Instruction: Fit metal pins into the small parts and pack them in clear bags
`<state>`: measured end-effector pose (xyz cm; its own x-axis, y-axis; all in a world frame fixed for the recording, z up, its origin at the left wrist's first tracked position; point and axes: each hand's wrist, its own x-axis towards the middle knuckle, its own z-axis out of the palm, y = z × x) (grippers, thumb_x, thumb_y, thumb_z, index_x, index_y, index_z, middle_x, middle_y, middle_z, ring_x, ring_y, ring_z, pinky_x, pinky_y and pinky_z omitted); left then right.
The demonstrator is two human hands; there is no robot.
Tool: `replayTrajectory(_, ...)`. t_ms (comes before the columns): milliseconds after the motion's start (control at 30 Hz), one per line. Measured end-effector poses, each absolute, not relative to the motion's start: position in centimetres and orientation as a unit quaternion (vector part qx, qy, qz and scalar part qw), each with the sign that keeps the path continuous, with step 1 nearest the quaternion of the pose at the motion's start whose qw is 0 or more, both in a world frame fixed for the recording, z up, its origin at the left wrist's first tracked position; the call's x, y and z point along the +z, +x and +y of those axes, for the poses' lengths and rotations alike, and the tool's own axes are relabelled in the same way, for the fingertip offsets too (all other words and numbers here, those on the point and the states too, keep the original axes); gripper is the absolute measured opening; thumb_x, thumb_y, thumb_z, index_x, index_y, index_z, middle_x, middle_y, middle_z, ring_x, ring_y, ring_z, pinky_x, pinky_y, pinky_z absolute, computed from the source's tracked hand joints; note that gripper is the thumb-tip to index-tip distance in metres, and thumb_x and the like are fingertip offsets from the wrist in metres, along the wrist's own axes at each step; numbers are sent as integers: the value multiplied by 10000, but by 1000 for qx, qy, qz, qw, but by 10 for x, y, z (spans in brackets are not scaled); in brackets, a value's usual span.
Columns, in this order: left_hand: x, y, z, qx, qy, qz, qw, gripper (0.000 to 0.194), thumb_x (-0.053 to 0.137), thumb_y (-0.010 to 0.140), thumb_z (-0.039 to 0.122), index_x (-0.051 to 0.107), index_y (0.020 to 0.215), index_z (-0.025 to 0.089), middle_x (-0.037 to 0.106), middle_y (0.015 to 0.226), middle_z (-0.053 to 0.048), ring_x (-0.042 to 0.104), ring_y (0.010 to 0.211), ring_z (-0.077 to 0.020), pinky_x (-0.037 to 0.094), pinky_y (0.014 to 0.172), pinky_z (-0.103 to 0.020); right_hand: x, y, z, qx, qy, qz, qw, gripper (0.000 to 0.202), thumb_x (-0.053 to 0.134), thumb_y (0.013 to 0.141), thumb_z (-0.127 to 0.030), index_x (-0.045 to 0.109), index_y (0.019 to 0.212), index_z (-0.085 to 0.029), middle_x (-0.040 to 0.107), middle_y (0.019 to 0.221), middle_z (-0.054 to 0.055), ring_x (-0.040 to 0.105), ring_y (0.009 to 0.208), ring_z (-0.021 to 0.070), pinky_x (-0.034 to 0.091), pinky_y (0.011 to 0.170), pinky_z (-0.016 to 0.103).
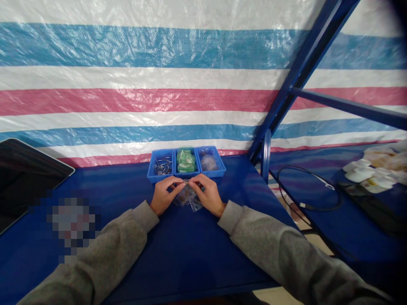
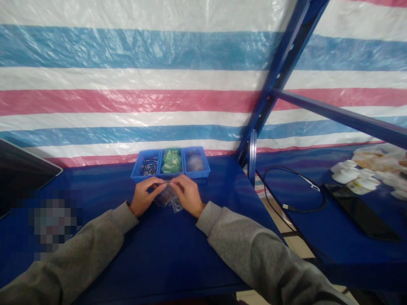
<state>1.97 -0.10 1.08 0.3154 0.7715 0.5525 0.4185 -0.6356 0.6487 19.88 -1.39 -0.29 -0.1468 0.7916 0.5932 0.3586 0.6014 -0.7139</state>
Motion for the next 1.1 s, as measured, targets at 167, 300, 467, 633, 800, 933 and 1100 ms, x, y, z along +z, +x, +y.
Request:
replayTrajectory(167, 10, 18, 0, 451, 782, 393, 178, 133, 598, 810, 272, 663, 826, 157, 668, 788, -27, 600, 679, -124, 487, 664, -234, -5, 199, -13, 204, -393, -733, 515, 168, 504, 877, -291, 625, 869, -174, 601, 811, 41, 549, 719, 143, 444, 664, 255)
replayTrajectory(300, 10, 19, 0, 445, 779, 397, 193, 131, 598, 809, 272, 661, 843, 163, 665, 807, -26, 601, 694, -125, 492, 669, -234, -6, 200, -12, 202, -394, -735, 513, 172, 497, 882, -285, 624, 852, -172, 596, 807, 39, 548, 721, 138, 443, 669, 248)
replayTrajectory(467, 13, 21, -1, 441, 779, 384, 226, 147, 591, 811, 276, 647, 871, 155, 648, 819, -36, 600, 716, -132, 494, 633, -227, -5, 200, -14, 202, -393, -734, 516, 175, 490, 885, -280, 625, 852, -172, 601, 823, 43, 554, 734, 139, 448, 678, 250)
replayTrajectory(633, 12, 22, -1, 430, 789, 377, 224, 139, 581, 811, 270, 630, 851, 146, 641, 810, -38, 593, 710, -127, 485, 611, -216, -5, 200, -15, 205, -396, -729, 519, 186, 490, 887, -286, 628, 845, -168, 603, 827, 44, 553, 724, 134, 446, 664, 246)
replayTrajectory(800, 12, 21, -2, 426, 799, 370, 208, 110, 576, 810, 244, 613, 825, 142, 620, 797, -37, 573, 706, -121, 478, 625, -220, -5, 198, -15, 203, -389, -733, 520, 176, 496, 883, -279, 629, 850, -169, 591, 813, 38, 542, 712, 130, 438, 652, 245)
replayTrajectory(933, 13, 20, -3, 431, 800, 365, 202, 113, 563, 820, 241, 616, 814, 142, 613, 792, -42, 563, 704, -126, 480, 645, -238, -6, 198, -15, 204, -383, -738, 518, 165, 497, 882, -270, 629, 872, -172, 586, 810, 37, 540, 723, 134, 437, 656, 249)
replayTrajectory(1100, 13, 20, -3, 444, 800, 360, 184, 118, 565, 823, 245, 630, 814, 147, 617, 776, -43, 557, 694, -128, 474, 629, -243, -7, 198, -14, 207, -381, -737, 518, 155, 496, 881, -257, 626, 868, -173, 579, 799, 36, 537, 715, 135, 435, 645, 249)
